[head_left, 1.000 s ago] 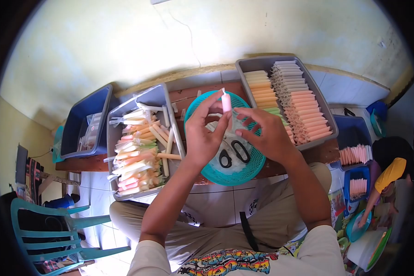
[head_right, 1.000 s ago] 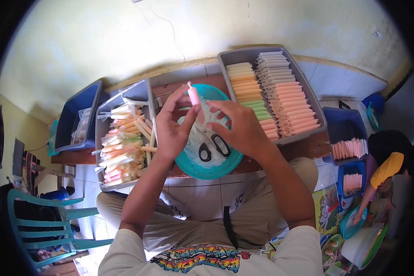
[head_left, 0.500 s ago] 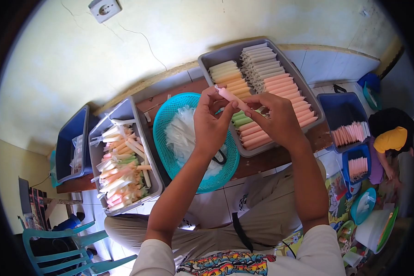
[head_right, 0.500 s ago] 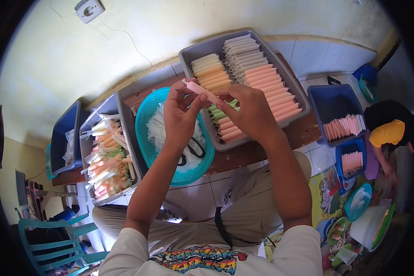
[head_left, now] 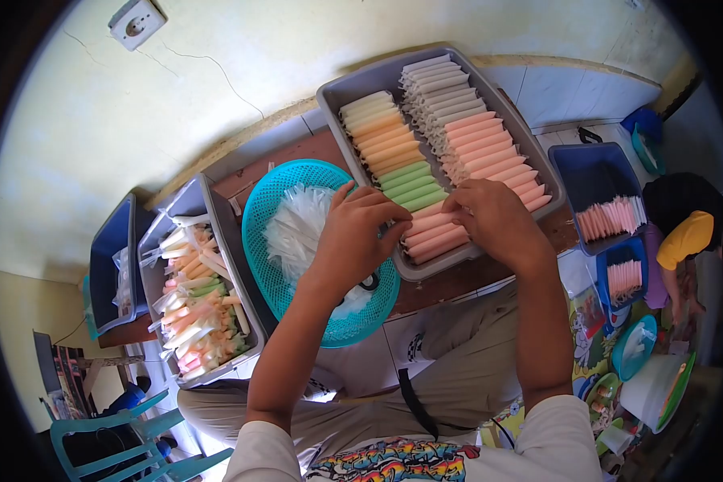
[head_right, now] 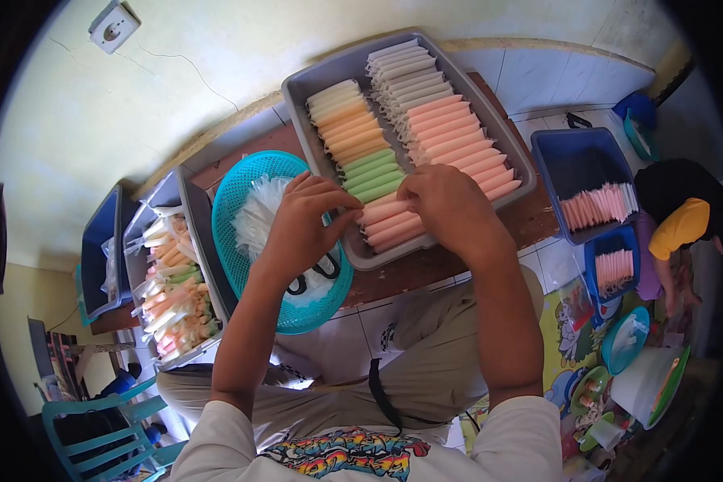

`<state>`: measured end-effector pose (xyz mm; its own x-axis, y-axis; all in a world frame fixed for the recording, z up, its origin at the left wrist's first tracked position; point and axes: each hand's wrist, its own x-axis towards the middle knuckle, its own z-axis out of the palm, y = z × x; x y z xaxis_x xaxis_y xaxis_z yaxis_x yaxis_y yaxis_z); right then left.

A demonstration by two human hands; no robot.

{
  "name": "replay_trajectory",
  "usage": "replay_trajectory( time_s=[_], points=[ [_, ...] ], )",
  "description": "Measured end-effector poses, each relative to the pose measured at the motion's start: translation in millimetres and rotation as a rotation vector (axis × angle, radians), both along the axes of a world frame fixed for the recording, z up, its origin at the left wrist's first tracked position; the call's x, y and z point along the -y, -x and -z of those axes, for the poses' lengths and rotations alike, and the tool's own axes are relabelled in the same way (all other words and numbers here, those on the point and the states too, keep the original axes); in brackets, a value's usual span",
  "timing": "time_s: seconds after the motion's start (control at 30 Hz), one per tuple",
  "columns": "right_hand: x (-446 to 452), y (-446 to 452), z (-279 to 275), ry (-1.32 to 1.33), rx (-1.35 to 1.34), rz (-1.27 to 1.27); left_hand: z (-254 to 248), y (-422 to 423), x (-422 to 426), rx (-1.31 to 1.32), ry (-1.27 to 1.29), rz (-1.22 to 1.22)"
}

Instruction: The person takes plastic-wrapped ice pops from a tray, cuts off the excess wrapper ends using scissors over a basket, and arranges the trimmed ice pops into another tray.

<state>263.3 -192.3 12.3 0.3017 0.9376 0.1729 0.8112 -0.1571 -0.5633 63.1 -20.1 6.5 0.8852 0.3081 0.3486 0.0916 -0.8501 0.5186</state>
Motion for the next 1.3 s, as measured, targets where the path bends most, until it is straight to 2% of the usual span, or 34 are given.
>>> replay_trajectory(
  time_s=[0.2, 0.33, 0.53, 0.63, 1.0, 1.17, 1.3],
  points=[
    [2.8, -2.6, 0.7, 0.218, -0.048, 0.007, 3.8, -7.7, 14.7, -0.253, -0.009, 0.056],
    [-0.5, -5.1, 2.7, 0.302, -0.119, 0.01, 11.4, -9.9, 17.2, -0.265, -0.027, 0.065],
    [-8.0, -3.8, 1.5, 0.441, -0.032, -0.007, 7.4, -8.0, 16.6, -0.331, -0.072, 0.111],
    [-14.6, -0.3, -3.2, 0.517, -0.078, -0.035, 7.3, -8.8, 17.1, -0.352, -0.088, 0.126],
    [-12.2, -1.5, 2.8, 0.489, -0.094, -0.003, 3.8, -11.7, 21.9, -0.483, -0.128, 0.088],
    [-14.1, 4.3, -4.4, 0.499, -0.08, 0.017, 8.6, -10.5, 23.0, -0.454, -0.167, 0.096],
    [-18.0, 6.6, 2.2, 0.469, 0.019, 0.045, 8.8, -12.4, 25.1, -0.477, -0.194, 0.069]
  ],
)
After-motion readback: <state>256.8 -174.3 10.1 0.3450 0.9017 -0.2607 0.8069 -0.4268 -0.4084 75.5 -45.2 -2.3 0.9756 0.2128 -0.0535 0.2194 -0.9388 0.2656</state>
